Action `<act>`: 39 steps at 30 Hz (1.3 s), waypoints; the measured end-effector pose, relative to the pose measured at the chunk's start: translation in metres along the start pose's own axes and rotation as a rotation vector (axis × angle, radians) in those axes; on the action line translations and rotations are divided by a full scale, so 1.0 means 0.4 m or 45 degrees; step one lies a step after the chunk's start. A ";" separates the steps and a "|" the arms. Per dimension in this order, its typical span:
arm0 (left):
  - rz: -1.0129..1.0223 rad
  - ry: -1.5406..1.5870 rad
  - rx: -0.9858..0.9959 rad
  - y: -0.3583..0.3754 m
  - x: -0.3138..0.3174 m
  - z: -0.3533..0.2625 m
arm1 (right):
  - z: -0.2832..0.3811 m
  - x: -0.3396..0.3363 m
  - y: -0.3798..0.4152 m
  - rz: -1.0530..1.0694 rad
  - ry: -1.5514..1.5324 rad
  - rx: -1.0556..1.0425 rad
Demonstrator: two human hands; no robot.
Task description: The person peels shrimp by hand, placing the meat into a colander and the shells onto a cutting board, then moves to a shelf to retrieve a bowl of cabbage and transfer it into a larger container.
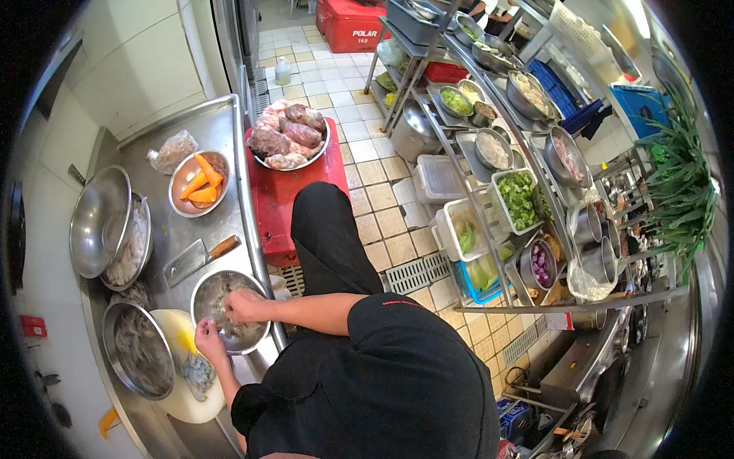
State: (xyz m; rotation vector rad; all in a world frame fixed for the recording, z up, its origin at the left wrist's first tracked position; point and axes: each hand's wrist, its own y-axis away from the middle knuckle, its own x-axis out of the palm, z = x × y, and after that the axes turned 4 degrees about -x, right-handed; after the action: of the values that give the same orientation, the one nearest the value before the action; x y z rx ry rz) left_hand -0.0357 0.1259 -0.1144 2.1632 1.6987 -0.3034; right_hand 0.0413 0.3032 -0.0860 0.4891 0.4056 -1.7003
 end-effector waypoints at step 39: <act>0.349 -0.089 0.015 0.129 0.053 -0.124 | 0.002 -0.007 0.011 0.095 -0.025 -0.068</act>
State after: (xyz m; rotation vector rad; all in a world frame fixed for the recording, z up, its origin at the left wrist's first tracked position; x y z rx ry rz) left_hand 0.0164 0.1549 -0.0697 2.3289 1.3442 -0.3091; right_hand 0.0460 0.3043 -0.0837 0.4431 0.4130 -1.6173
